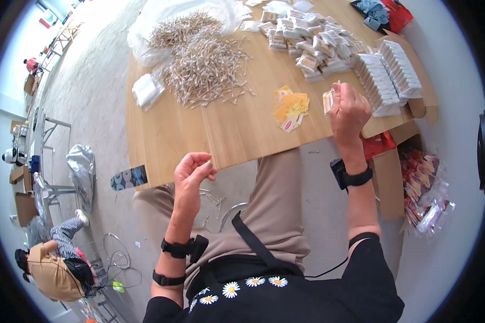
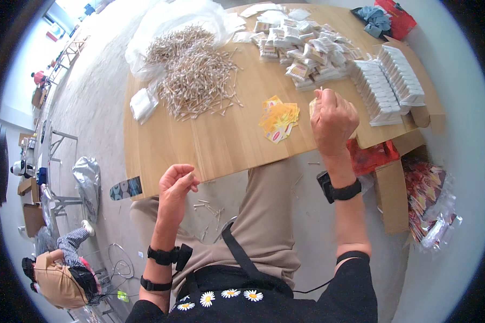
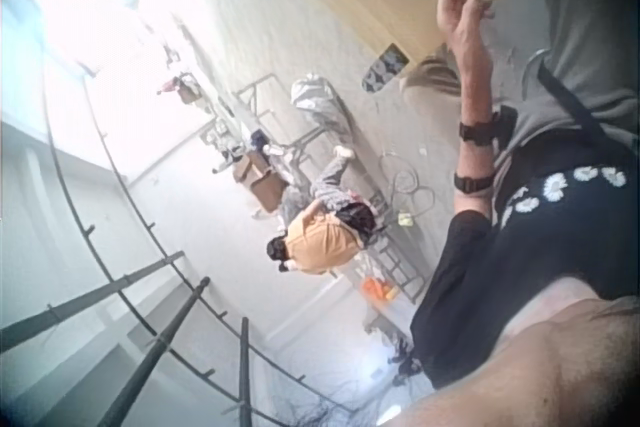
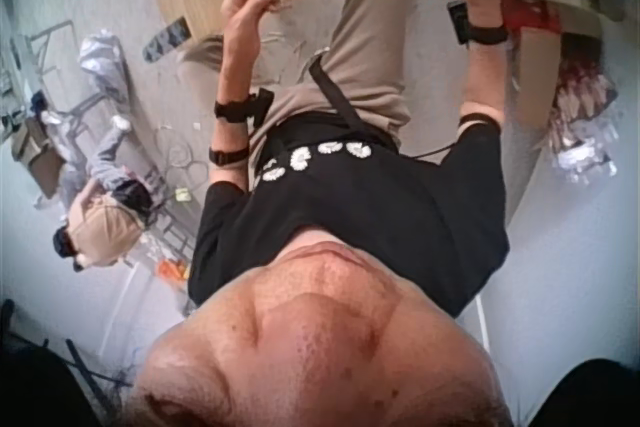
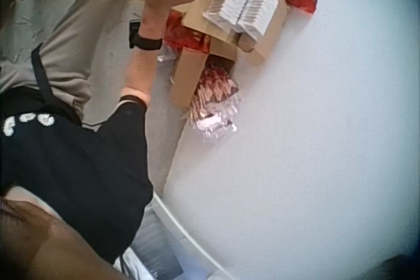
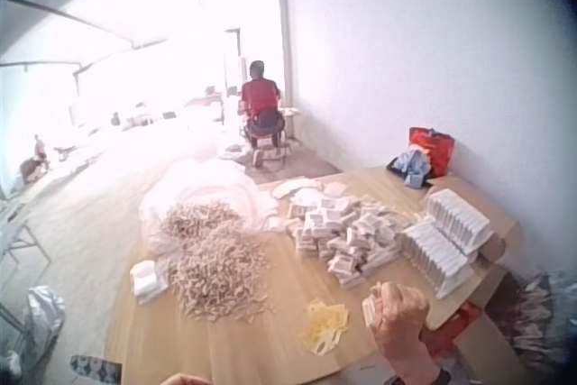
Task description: Counting and packaging small wooden-stemmed swabs into plastic bags.
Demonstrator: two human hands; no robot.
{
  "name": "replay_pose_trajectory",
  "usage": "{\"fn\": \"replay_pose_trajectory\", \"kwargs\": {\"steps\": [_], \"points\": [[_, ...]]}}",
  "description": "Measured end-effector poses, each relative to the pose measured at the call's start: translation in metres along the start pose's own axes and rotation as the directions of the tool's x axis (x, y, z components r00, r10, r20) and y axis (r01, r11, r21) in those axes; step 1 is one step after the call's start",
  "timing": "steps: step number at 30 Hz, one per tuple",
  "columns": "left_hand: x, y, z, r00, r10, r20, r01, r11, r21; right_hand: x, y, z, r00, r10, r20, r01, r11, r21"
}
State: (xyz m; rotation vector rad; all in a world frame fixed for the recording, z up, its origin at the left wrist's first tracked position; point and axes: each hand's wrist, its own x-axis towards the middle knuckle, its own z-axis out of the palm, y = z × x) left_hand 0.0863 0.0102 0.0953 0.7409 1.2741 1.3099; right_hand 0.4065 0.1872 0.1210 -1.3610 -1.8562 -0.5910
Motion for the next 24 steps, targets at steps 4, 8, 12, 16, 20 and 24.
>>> {"fn": "replay_pose_trajectory", "kwargs": {"steps": [4,8,12,16,20,24], "points": [[0.001,0.001,-0.006,0.997,-0.025,-0.069,0.026,0.999,0.021,-0.009,0.019,0.020,0.998,-0.060,0.015,0.062,0.982,-0.177],[0.002,0.001,-0.009,0.994,-0.060,-0.090,0.062,0.998,0.014,-0.058,0.031,0.062,0.993,-0.063,0.101,0.075,0.989,-0.130],[0.007,0.005,-0.010,0.995,-0.046,-0.090,0.048,0.999,0.015,-0.059,0.029,0.066,0.993,0.022,0.116,-0.009,0.994,-0.113],[0.006,0.013,-0.026,0.989,-0.012,-0.145,0.016,0.999,0.028,-0.053,0.046,0.068,0.918,0.335,0.214,-0.321,0.942,-0.100],[0.017,0.014,-0.044,0.985,0.009,-0.173,0.004,0.997,0.075,-0.023,0.106,0.092,0.842,0.495,0.215,-0.505,0.863,-0.013],[0.029,0.019,-0.050,0.987,0.040,-0.158,-0.024,0.994,0.104,-0.020,0.138,0.109,0.734,0.628,0.258,-0.608,0.777,-0.160]]}}
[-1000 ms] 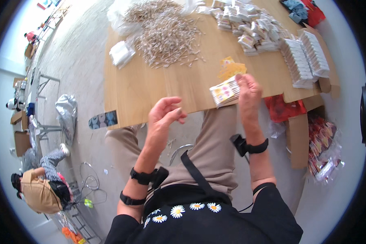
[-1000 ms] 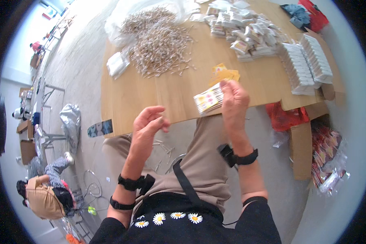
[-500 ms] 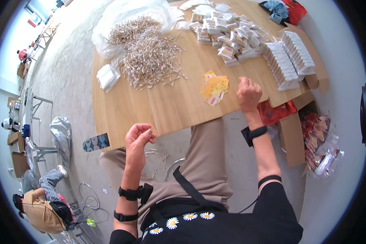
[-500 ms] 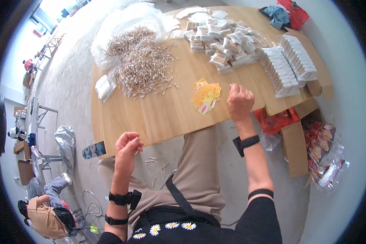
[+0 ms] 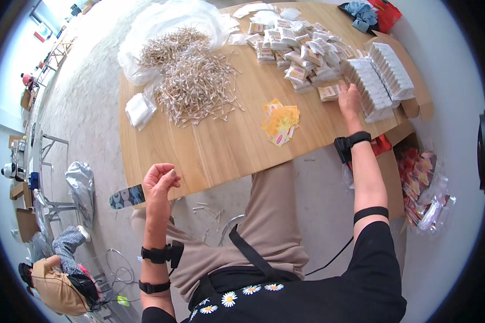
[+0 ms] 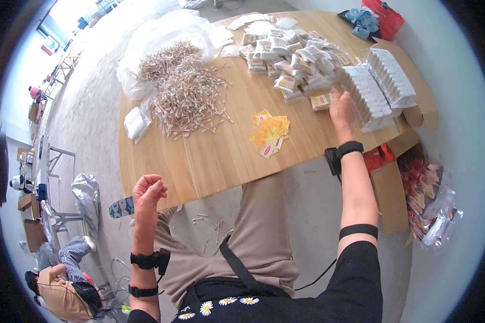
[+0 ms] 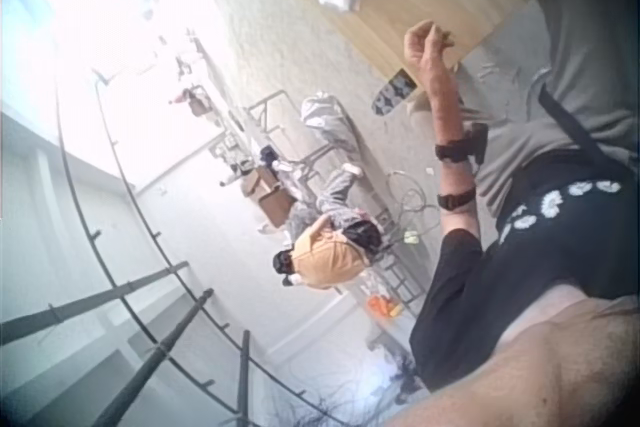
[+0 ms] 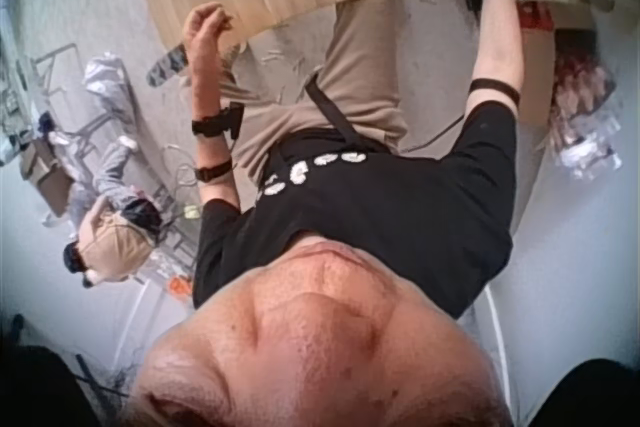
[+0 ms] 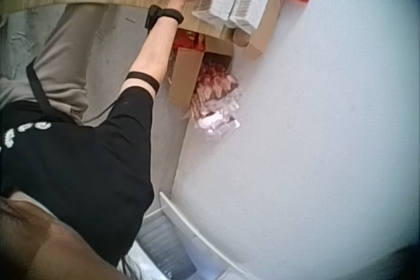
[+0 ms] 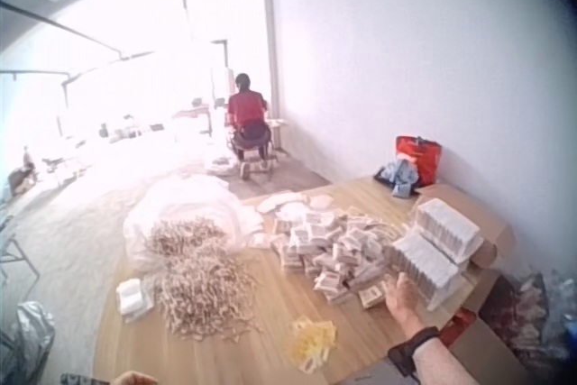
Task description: Counting and packaging small wooden-stemmed swabs into plastic bags.
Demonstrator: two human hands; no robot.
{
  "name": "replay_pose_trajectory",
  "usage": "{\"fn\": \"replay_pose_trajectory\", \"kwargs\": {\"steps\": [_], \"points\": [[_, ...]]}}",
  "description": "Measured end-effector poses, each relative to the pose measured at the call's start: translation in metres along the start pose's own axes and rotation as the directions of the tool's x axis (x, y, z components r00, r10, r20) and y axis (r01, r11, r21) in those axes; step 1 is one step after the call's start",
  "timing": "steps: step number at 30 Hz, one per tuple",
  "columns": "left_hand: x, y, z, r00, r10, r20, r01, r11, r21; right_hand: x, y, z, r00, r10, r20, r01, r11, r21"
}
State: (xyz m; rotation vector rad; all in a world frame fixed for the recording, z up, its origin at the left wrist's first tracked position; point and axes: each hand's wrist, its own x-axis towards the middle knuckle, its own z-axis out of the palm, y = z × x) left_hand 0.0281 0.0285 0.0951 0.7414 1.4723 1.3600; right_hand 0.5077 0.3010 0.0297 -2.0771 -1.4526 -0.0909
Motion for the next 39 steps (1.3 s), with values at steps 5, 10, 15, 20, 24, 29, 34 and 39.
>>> {"fn": "replay_pose_trajectory", "kwargs": {"steps": [5,10,15,20,24,29,34,39], "points": [[0.014,0.007,-0.034,0.987,0.094,-0.128,-0.073,0.985,0.156,-0.038,-0.016,0.007,0.971,-0.224,-0.079,0.207,0.962,-0.181],[0.067,-0.009,-0.066,0.927,0.349,-0.137,-0.220,0.802,0.555,-0.038,0.005,0.019,0.924,-0.381,0.030,0.381,0.924,0.004],[0.118,0.011,-0.076,0.864,0.493,-0.102,-0.212,0.538,0.816,-0.027,-0.007,0.021,0.948,-0.300,0.105,0.303,0.953,-0.014],[0.169,0.013,-0.081,0.792,0.608,0.055,-0.235,0.219,0.947,-0.072,-0.011,-0.011,0.906,-0.423,0.026,0.414,0.896,0.163],[0.208,0.007,-0.087,0.798,0.595,0.090,-0.177,0.088,0.980,-0.116,-0.009,-0.041,0.918,-0.369,0.146,0.339,0.920,0.199],[0.235,0.000,-0.092,0.857,0.516,0.014,-0.151,0.225,0.963,-0.142,-0.004,-0.064,0.920,-0.355,0.164,0.316,0.922,0.222],[0.231,-0.002,-0.093,0.793,0.608,0.050,-0.270,0.276,0.922,-0.145,-0.028,-0.064,0.922,-0.359,0.141,0.318,0.914,0.251],[0.225,-0.006,-0.103,0.743,0.649,0.165,-0.385,0.212,0.898,-0.155,-0.077,-0.063,0.875,-0.442,0.197,0.362,0.868,0.338]]}}
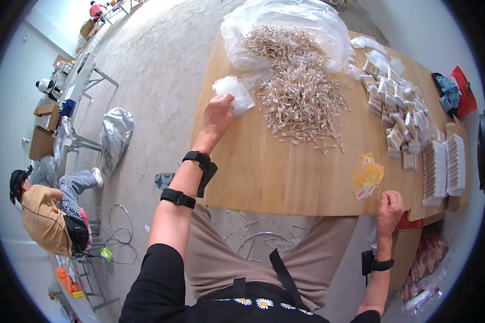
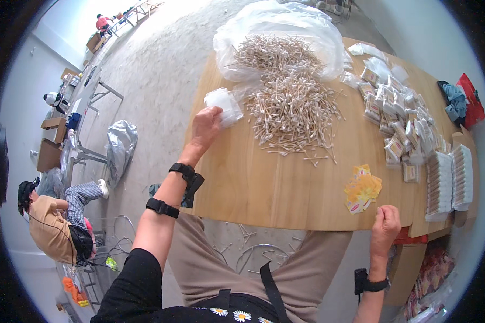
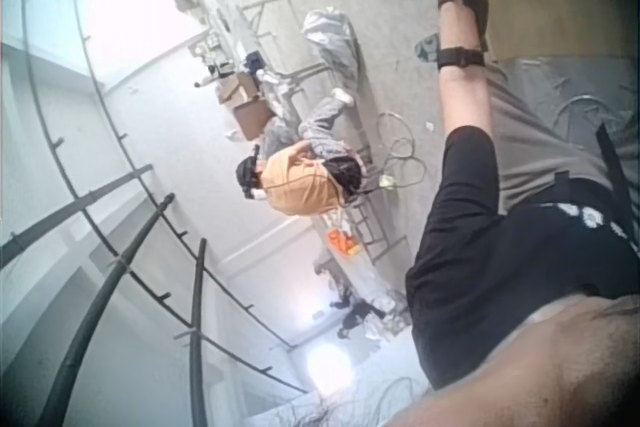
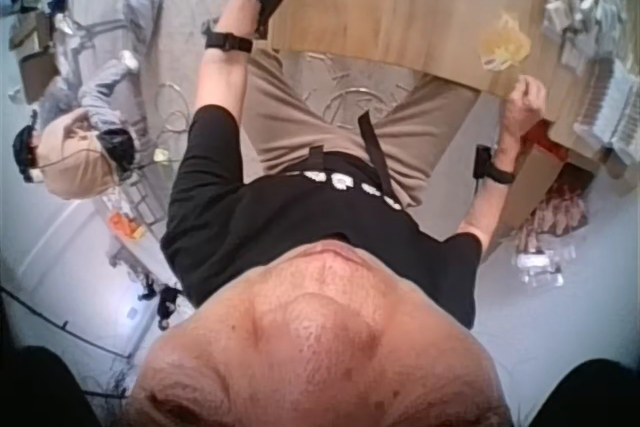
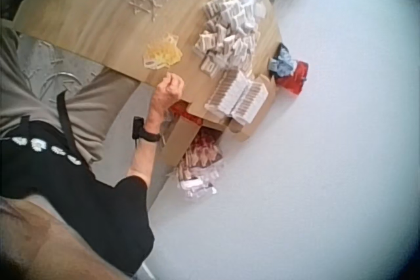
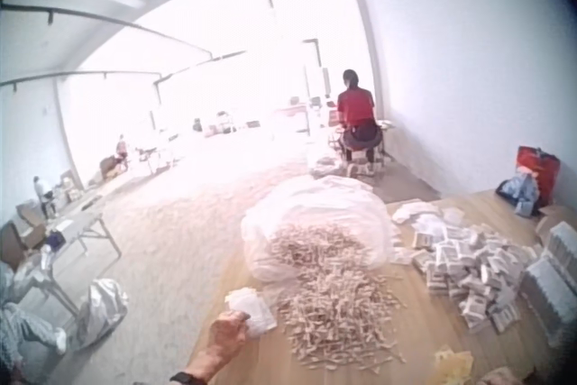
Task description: Counting and packaging small wooden-stemmed swabs into plastic bags.
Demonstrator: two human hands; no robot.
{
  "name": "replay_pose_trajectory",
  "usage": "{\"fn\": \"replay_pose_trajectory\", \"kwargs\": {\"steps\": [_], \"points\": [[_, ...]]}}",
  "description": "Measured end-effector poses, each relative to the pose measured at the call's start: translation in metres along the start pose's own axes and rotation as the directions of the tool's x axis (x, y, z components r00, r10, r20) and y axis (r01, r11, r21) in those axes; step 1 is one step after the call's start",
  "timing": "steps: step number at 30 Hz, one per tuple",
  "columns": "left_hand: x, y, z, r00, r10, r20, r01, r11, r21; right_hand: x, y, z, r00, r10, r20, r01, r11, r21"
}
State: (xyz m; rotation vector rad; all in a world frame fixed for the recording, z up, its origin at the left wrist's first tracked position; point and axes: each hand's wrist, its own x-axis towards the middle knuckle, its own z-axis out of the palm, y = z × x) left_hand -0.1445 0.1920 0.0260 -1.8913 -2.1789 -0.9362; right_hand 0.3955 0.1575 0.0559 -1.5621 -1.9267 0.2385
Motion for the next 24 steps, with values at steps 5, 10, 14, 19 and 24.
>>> {"fn": "replay_pose_trajectory", "kwargs": {"steps": [5,10,14,19,24], "points": [[0.003,0.002,-0.010,0.969,-0.246,-0.016,0.240,0.958,-0.155,0.003,-0.034,0.014,0.998,-0.039,0.041,0.036,0.996,0.085],[-0.005,0.018,-0.043,0.952,-0.234,-0.195,0.185,0.953,-0.240,0.005,-0.082,0.026,0.991,-0.031,0.127,0.007,0.982,0.190],[-0.041,0.082,-0.083,0.966,-0.120,-0.230,0.056,0.962,-0.266,-0.009,-0.125,0.080,0.933,0.003,0.359,-0.226,0.782,0.581],[-0.131,0.123,-0.126,0.949,0.280,-0.144,-0.292,0.954,-0.064,-0.011,-0.258,0.102,0.543,-0.003,0.839,-0.816,0.235,0.529],[-0.195,0.125,-0.154,0.964,0.197,-0.177,-0.216,0.972,-0.091,-0.036,-0.292,0.126,0.649,-0.166,0.742,-0.671,0.336,0.662]]}}
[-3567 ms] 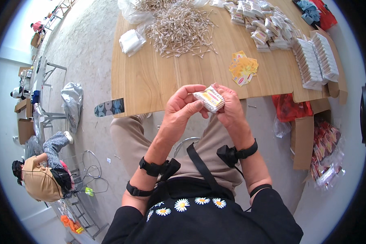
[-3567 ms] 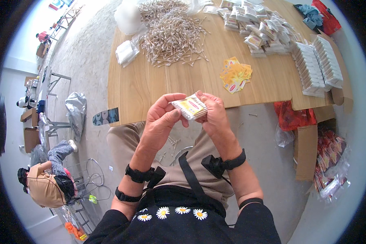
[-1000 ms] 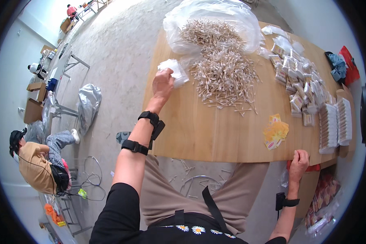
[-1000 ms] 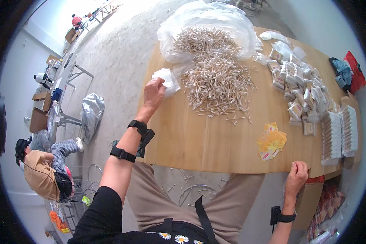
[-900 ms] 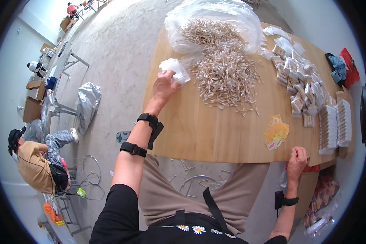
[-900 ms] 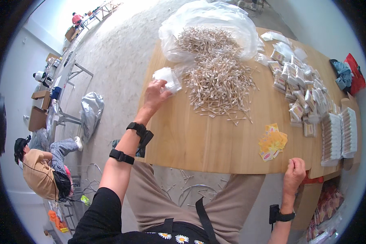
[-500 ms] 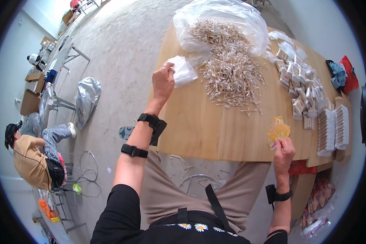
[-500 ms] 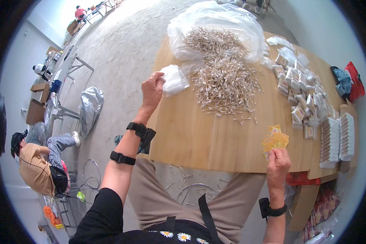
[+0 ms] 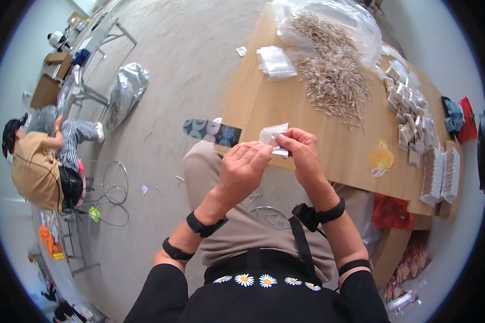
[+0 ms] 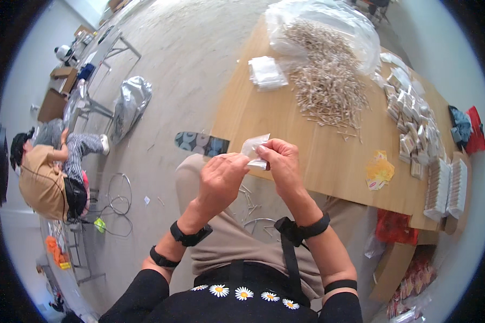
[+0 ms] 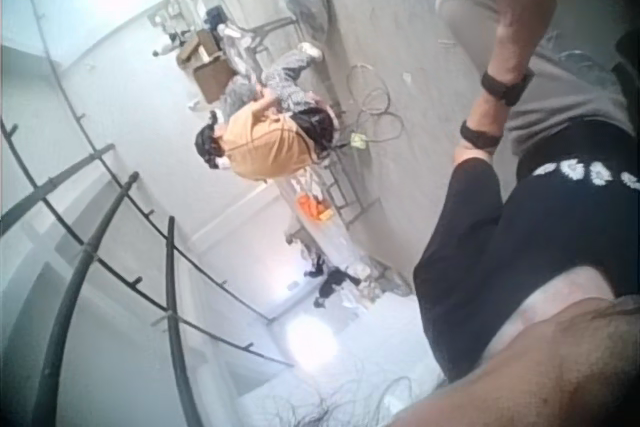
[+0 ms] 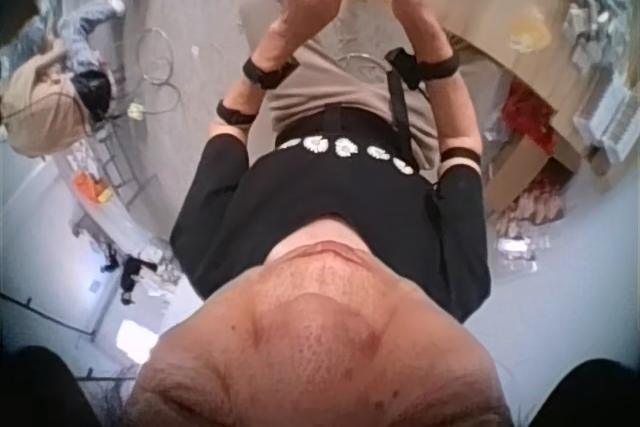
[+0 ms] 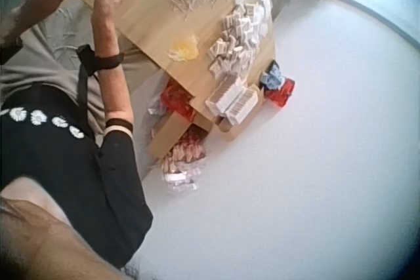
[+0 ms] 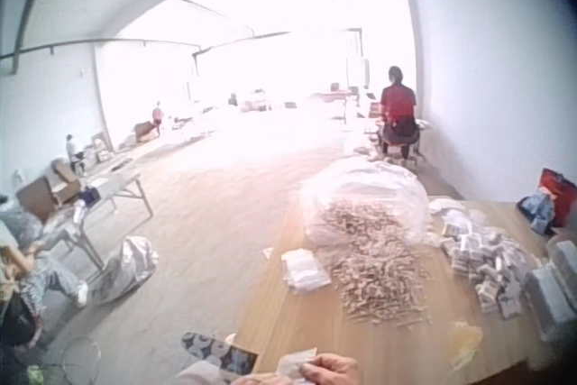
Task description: Counting and packaging small wooden-stemmed swabs into plastic bags.
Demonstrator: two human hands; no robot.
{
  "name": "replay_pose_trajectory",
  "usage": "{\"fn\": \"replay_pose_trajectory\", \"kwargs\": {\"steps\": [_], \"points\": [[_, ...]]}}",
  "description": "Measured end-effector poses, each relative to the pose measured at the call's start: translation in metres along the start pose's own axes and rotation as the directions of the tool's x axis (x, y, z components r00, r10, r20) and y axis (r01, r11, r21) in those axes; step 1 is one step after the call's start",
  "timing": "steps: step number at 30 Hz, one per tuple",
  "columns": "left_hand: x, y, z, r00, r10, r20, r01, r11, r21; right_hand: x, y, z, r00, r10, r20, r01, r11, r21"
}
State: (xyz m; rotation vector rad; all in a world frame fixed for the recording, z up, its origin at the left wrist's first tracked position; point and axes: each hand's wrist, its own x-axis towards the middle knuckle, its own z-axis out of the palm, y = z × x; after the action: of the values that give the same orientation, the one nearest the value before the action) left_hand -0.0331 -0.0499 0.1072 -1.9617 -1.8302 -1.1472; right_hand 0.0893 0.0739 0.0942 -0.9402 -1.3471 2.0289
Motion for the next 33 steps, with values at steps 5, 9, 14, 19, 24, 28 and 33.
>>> {"fn": "replay_pose_trajectory", "kwargs": {"steps": [5,9,14,19,24,28,33], "points": [[-0.050,-0.003,-0.036,0.602,-0.775,0.192,0.690,0.384,-0.614,-0.010,-0.011,0.028,0.976,-0.057,0.212,0.096,0.979,-0.180],[-0.059,-0.015,-0.047,0.498,-0.671,0.550,0.422,-0.366,-0.829,-0.006,0.001,0.069,0.864,-0.206,0.460,0.398,0.838,-0.372],[-0.080,-0.034,-0.045,0.539,-0.609,0.582,0.495,-0.329,-0.804,-0.002,0.009,0.096,0.841,-0.225,0.493,0.480,0.730,-0.487],[-0.106,-0.052,-0.046,0.529,-0.627,0.572,0.441,-0.373,-0.816,0.003,0.022,0.113,0.898,-0.127,0.422,0.340,0.809,-0.479],[-0.103,-0.077,-0.067,0.356,-0.830,0.430,0.404,-0.278,-0.871,0.022,0.044,0.099,0.951,-0.094,0.294,0.258,0.764,-0.591],[-0.115,-0.123,-0.074,0.283,-0.884,0.372,0.345,-0.268,-0.900,0.038,0.071,0.075,0.980,-0.076,0.182,0.180,0.722,-0.668],[-0.117,-0.153,-0.070,0.305,-0.908,0.286,0.135,-0.256,-0.957,0.039,0.082,0.067,0.994,-0.011,0.113,0.079,0.779,-0.622]]}}
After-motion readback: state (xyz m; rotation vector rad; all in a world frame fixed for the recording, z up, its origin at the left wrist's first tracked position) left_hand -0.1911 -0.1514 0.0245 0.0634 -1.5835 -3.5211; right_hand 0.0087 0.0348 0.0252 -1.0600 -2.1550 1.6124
